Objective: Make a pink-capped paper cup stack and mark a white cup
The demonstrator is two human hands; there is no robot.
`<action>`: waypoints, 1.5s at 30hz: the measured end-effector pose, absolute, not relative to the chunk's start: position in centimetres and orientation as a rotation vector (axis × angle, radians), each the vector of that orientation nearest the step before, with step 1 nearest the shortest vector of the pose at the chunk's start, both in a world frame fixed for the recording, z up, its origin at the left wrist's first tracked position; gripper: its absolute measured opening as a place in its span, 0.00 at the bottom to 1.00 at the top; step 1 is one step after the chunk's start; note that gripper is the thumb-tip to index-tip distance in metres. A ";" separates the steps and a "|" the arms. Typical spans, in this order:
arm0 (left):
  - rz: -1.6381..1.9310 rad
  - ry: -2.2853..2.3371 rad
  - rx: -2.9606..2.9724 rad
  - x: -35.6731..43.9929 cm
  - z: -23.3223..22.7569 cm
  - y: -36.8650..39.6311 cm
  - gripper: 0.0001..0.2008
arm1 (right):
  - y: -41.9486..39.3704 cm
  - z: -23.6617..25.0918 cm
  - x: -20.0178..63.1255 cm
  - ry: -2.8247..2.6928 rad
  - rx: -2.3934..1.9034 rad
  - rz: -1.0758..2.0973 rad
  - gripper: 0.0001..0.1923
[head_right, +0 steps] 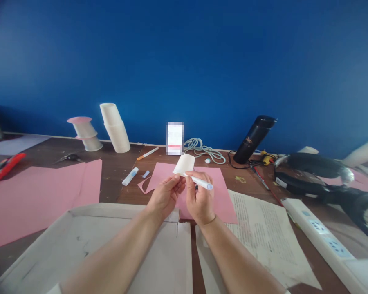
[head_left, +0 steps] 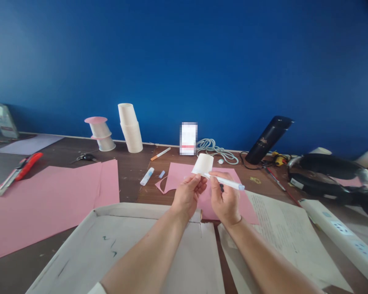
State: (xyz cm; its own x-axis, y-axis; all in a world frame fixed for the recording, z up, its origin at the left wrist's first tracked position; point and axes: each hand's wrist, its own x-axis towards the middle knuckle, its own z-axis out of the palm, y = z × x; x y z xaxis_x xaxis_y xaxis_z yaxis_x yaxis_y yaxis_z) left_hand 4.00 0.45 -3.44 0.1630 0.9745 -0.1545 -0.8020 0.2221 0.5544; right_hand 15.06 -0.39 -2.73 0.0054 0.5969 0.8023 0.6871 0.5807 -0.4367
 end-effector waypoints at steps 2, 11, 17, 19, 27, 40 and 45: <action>1.314 0.537 0.380 4.0 -3.4 0.5 0.07 | -0.4 -2.7 15.0 -1.661 -1.081 -0.109 0.07; 1.316 0.508 0.388 4.0 -3.5 0.5 0.06 | -0.7 -2.6 14.9 -1.667 -1.088 -0.087 0.08; 1.340 0.510 0.311 3.9 -3.6 0.6 0.06 | -0.7 -3.1 15.2 -1.561 -1.101 -0.054 0.10; 1.341 0.507 0.293 3.9 -3.6 0.6 0.05 | -0.6 -3.1 15.2 -1.535 -1.095 -0.060 0.09; 1.333 0.503 0.288 3.8 -3.6 0.5 0.04 | -0.6 -3.2 15.1 -1.558 -1.122 -0.063 0.09; 1.327 0.496 0.313 3.8 -3.4 0.5 0.04 | -0.5 -2.9 15.0 -1.642 -1.096 -0.131 0.08; 1.328 0.494 0.325 3.9 -3.6 0.6 0.04 | -0.5 -2.7 15.0 -1.675 -1.081 -0.111 0.07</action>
State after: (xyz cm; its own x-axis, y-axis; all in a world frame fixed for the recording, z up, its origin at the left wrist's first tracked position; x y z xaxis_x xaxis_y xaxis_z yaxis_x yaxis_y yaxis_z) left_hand 3.86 0.57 -3.56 0.1609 0.9745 -0.1567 -0.8402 0.2185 0.4963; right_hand 14.97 -0.53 -2.72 0.0012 0.5908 0.8068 0.6924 0.5816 -0.4269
